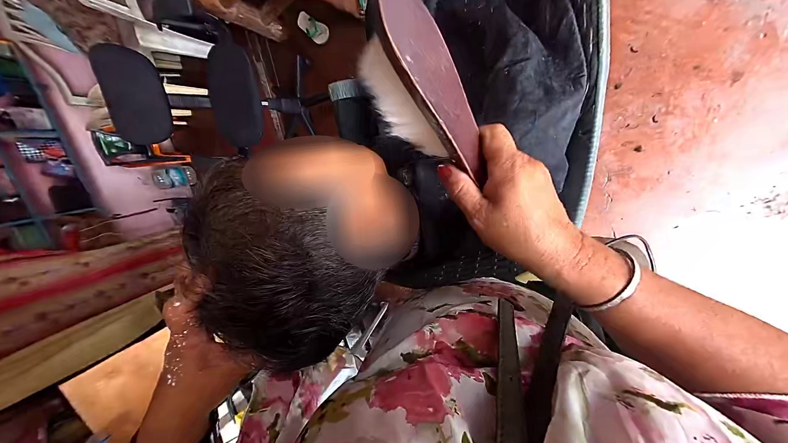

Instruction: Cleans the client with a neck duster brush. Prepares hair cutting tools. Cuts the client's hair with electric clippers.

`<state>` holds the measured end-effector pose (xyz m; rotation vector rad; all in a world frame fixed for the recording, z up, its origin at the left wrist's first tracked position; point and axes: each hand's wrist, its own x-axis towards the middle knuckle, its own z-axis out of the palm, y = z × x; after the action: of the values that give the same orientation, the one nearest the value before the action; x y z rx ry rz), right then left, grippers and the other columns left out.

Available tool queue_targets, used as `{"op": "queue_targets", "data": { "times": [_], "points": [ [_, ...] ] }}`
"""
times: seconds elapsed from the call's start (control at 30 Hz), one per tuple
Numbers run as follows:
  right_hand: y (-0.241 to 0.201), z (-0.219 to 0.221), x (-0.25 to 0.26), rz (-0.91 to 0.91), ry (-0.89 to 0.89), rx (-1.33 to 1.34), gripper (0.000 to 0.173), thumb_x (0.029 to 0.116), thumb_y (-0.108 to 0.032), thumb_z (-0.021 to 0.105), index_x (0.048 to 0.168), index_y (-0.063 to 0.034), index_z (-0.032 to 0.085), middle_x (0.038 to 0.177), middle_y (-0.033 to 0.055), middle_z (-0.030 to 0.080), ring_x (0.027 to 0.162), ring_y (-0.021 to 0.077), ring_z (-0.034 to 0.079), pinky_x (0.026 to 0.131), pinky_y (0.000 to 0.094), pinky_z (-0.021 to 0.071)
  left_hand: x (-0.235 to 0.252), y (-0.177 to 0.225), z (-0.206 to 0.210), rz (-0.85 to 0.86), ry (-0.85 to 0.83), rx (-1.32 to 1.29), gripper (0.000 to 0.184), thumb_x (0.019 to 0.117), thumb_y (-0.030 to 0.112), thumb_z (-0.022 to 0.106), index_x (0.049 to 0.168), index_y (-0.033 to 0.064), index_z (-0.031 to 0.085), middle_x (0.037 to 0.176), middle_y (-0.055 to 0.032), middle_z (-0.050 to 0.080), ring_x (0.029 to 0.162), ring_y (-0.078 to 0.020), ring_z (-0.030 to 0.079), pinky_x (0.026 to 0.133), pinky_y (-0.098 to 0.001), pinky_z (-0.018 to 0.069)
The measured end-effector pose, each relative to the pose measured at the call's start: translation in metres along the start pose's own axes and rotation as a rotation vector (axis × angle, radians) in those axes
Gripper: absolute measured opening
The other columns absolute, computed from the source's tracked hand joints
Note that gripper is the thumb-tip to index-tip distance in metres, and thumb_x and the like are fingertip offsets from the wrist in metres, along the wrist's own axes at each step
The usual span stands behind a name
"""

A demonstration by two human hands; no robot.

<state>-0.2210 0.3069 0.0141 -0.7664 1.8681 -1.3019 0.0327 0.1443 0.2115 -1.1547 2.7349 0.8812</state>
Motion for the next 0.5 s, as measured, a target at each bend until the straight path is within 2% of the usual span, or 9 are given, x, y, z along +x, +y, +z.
{"op": "queue_targets", "data": {
  "times": [0.07, 0.13, 0.17, 0.23, 0.3, 0.33, 0.4, 0.43, 0.5],
  "points": [
    [-0.011, 0.012, -0.003, -0.208, 0.064, 0.080, 0.035, 0.1002, -0.027, 0.059, 0.118, 0.0025, 0.057, 0.076, 0.0105, 0.065, 0.064, 0.0255, 0.065, 0.055, 0.0453, 0.0531, 0.000, 0.001, 0.000, 0.014, -0.012, 0.021, 0.105, 0.0718, 0.046, 0.089, 0.153, 0.0121, 0.031, 0.145, 0.0093, 0.050, 0.134, 0.0040, 0.045, 0.116, -0.0245, 0.0388],
    [-0.012, 0.028, -0.006, -0.335, 0.043, 0.036, 0.036, 0.0979, -0.027, 0.061, 0.117, 0.0034, 0.059, 0.074, 0.0110, 0.066, 0.063, 0.0272, 0.067, 0.052, 0.0458, 0.0539, 0.002, 0.002, 0.001, 0.022, -0.011, 0.033, 0.104, 0.0728, 0.046, 0.088, 0.153, 0.0093, 0.032, 0.147, 0.0046, 0.048, 0.135, 0.0017, 0.045, 0.116, -0.0257, 0.0395],
    [-0.009, 0.031, -0.007, -0.305, 0.005, -0.030, 0.036, 0.0978, -0.026, 0.061, 0.117, 0.0043, 0.060, 0.073, 0.0138, 0.066, 0.063, 0.0319, 0.068, 0.053, 0.0497, 0.0539, 0.002, 0.000, 0.001, 0.029, -0.015, 0.033, 0.106, 0.0732, 0.046, 0.088, 0.154, 0.0101, 0.031, 0.151, 0.0028, 0.045, 0.137, 0.0005, 0.043, 0.116, -0.0267, 0.0391],
    [-0.005, 0.021, -0.001, -0.043, -0.137, -0.113, 0.037, 0.1029, -0.028, 0.059, 0.121, 0.0042, 0.058, 0.079, 0.0226, 0.067, 0.072, 0.0438, 0.069, 0.061, 0.0615, 0.0533, 0.002, -0.003, 0.001, 0.036, -0.030, 0.016, 0.107, 0.0731, 0.049, 0.088, 0.157, 0.0184, 0.029, 0.158, 0.0036, 0.038, 0.141, -0.0011, 0.040, 0.118, -0.0282, 0.0378],
    [0.002, 0.008, 0.010, 0.141, -0.135, -0.094, 0.038, 0.1035, -0.031, 0.059, 0.118, 0.0039, 0.057, 0.084, 0.0243, 0.066, 0.079, 0.0449, 0.068, 0.068, 0.0646, 0.0512, 0.002, -0.007, 0.001, 0.054, -0.032, 0.015, 0.108, 0.0721, 0.049, 0.088, 0.157, 0.0182, 0.028, 0.157, 0.0022, 0.039, 0.141, -0.0026, 0.041, 0.117, -0.0293, 0.0390],
    [0.002, 0.005, 0.011, 0.147, -0.062, -0.069, 0.037, 0.1034, -0.032, 0.058, 0.117, 0.0025, 0.057, 0.082, 0.0202, 0.064, 0.076, 0.0387, 0.066, 0.067, 0.0591, 0.0511, 0.003, -0.009, 0.001, 0.070, -0.035, 0.014, 0.106, 0.0729, 0.049, 0.088, 0.157, 0.0196, 0.029, 0.158, 0.0022, 0.038, 0.142, -0.0030, 0.040, 0.118, -0.0296, 0.0379],
    [-0.008, 0.006, 0.007, 0.002, 0.092, 0.008, 0.035, 0.1029, -0.032, 0.055, 0.117, 0.0002, 0.057, 0.080, 0.0110, 0.063, 0.070, 0.0243, 0.063, 0.063, 0.0449, 0.0510, 0.005, -0.012, 0.003, 0.108, -0.031, 0.005, 0.104, 0.0740, 0.047, 0.088, 0.156, 0.0208, 0.030, 0.158, 0.0034, 0.036, 0.142, -0.0022, 0.039, 0.118, -0.0290, 0.0374],
    [-0.016, 0.011, 0.001, -0.111, 0.130, 0.045, 0.035, 0.1030, -0.030, 0.056, 0.118, 0.0011, 0.057, 0.080, 0.0095, 0.063, 0.068, 0.0208, 0.063, 0.062, 0.0407, 0.0517, 0.005, -0.013, 0.003, 0.127, -0.030, 0.005, 0.103, 0.0740, 0.046, 0.088, 0.156, 0.0212, 0.030, 0.158, 0.0038, 0.037, 0.142, -0.0020, 0.039, 0.118, -0.0289, 0.0372],
    [-0.026, 0.024, -0.005, -0.308, 0.125, 0.053, 0.036, 0.1016, -0.026, 0.058, 0.120, 0.0045, 0.057, 0.078, 0.0113, 0.065, 0.065, 0.0230, 0.065, 0.057, 0.0420, 0.0538, 0.006, -0.015, 0.003, 0.163, -0.020, 0.010, 0.101, 0.0742, 0.045, 0.088, 0.155, 0.0202, 0.033, 0.159, 0.0003, 0.037, 0.143, -0.0039, 0.039, 0.119, -0.0304, 0.0371]
  ]
}}
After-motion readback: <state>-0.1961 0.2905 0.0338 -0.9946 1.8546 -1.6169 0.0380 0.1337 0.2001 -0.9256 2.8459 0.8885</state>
